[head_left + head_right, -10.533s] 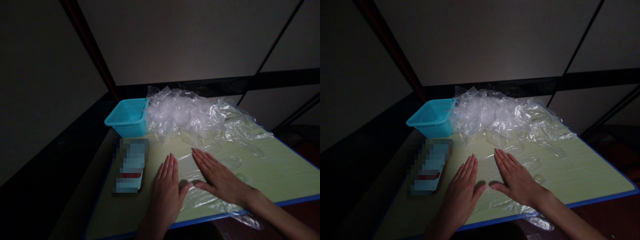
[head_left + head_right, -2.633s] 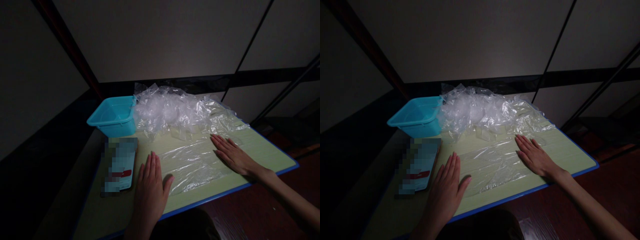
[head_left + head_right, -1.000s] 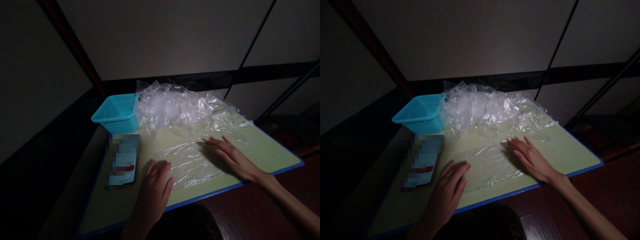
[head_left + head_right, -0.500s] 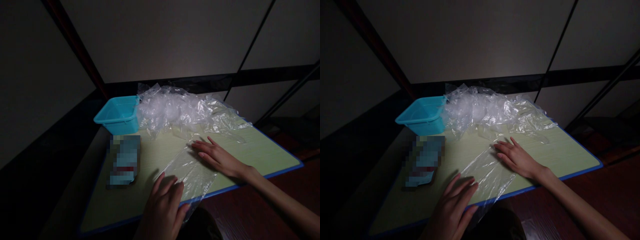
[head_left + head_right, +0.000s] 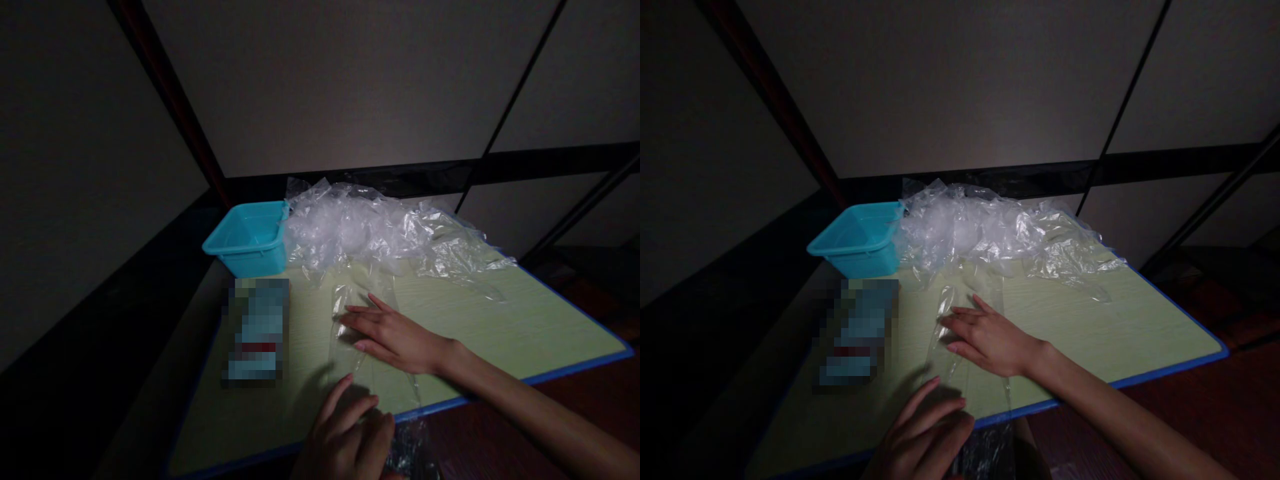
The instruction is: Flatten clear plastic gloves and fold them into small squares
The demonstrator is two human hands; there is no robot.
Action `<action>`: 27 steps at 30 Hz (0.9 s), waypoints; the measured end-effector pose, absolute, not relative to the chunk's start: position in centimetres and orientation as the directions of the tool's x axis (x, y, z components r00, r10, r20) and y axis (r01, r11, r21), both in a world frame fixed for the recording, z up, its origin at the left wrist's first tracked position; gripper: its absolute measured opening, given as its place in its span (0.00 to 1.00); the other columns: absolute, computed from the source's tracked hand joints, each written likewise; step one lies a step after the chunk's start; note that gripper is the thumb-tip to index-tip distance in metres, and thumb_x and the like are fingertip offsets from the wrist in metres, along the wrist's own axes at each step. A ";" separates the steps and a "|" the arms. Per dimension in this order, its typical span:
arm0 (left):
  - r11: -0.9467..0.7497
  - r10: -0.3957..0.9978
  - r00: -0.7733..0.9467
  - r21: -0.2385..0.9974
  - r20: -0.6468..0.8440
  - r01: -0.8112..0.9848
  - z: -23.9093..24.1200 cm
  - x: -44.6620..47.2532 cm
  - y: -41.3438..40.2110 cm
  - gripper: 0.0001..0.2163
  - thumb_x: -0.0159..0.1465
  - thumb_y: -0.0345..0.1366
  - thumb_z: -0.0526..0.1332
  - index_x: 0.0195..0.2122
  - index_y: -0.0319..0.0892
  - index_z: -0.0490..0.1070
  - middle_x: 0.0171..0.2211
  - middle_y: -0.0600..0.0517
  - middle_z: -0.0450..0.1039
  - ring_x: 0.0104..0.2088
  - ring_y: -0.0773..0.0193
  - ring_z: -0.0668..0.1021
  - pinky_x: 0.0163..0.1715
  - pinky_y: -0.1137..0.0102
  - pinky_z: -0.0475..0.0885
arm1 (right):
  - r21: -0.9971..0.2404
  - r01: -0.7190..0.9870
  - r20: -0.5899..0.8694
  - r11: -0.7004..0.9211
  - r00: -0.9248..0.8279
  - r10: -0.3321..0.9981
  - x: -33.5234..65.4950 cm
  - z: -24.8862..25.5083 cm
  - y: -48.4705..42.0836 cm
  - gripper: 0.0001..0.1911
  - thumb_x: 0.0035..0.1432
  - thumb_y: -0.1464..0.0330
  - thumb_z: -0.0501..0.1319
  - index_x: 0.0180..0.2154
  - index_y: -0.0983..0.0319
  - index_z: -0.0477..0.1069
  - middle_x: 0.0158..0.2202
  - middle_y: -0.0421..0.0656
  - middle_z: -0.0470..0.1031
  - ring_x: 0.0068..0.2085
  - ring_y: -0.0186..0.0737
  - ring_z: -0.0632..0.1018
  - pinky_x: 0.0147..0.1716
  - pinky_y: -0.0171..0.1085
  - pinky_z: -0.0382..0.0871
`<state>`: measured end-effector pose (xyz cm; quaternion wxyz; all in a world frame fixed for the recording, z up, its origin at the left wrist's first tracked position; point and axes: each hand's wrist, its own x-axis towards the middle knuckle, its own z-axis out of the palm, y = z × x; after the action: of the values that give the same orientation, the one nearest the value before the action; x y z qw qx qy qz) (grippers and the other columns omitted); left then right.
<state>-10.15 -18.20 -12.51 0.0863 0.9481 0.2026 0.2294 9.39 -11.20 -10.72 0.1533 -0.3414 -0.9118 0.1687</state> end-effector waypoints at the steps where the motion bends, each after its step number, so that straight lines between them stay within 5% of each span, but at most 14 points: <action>1: -0.902 0.426 0.808 0.255 0.408 0.347 -12.4 -10.3 -18.0 0.13 0.60 0.31 0.56 0.47 0.39 0.65 0.35 0.51 0.77 0.44 0.60 0.76 0.56 0.59 0.62 | -0.406 0.546 0.163 0.733 -0.745 0.646 9.1 -10.5 -11.0 0.22 0.65 0.62 0.46 0.58 0.63 0.55 0.56 0.50 0.64 0.60 0.44 0.60 0.59 0.54 0.43; 5: -0.885 0.463 0.730 0.225 0.503 0.407 -11.8 -11.4 -17.0 0.13 0.63 0.36 0.52 0.48 0.40 0.64 0.39 0.49 0.77 0.44 0.60 0.76 0.54 0.60 0.64 | -0.404 0.494 0.173 0.770 -0.785 0.594 9.2 -9.7 -9.5 0.23 0.65 0.61 0.47 0.58 0.63 0.55 0.56 0.49 0.64 0.58 0.41 0.63 0.58 0.47 0.52; 9: -0.777 0.607 0.590 0.246 0.532 0.579 -11.6 -12.2 -15.4 0.15 0.64 0.34 0.49 0.51 0.41 0.62 0.45 0.48 0.74 0.48 0.60 0.74 0.52 0.60 0.66 | -0.432 0.634 0.212 0.641 -0.620 0.756 11.5 -10.0 -6.9 0.20 0.64 0.61 0.47 0.55 0.61 0.59 0.52 0.48 0.68 0.51 0.42 0.70 0.50 0.43 0.65; 15: -0.649 0.755 0.528 0.330 0.389 0.686 -12.5 -11.9 -12.1 0.13 0.65 0.31 0.49 0.49 0.42 0.64 0.46 0.49 0.73 0.49 0.59 0.73 0.52 0.55 0.65 | -0.455 0.770 0.338 0.446 -0.314 0.887 15.5 -12.1 -4.1 0.19 0.64 0.62 0.45 0.47 0.64 0.65 0.45 0.51 0.73 0.45 0.46 0.74 0.45 0.46 0.68; 27: -0.650 0.756 0.534 0.346 0.378 0.676 -14.0 -12.0 -11.0 0.15 0.63 0.32 0.51 0.52 0.44 0.61 0.49 0.49 0.70 0.51 0.59 0.71 0.53 0.57 0.64 | -0.452 0.747 0.327 0.487 -0.370 0.870 14.4 -12.0 -5.6 0.10 0.57 0.71 0.51 0.38 0.63 0.69 0.36 0.48 0.72 0.38 0.42 0.73 0.38 0.39 0.66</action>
<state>-12.04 -10.98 -13.99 0.0789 0.8723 0.4105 0.2536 14.43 -5.61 -12.04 0.2680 -0.4933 -0.8196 0.1142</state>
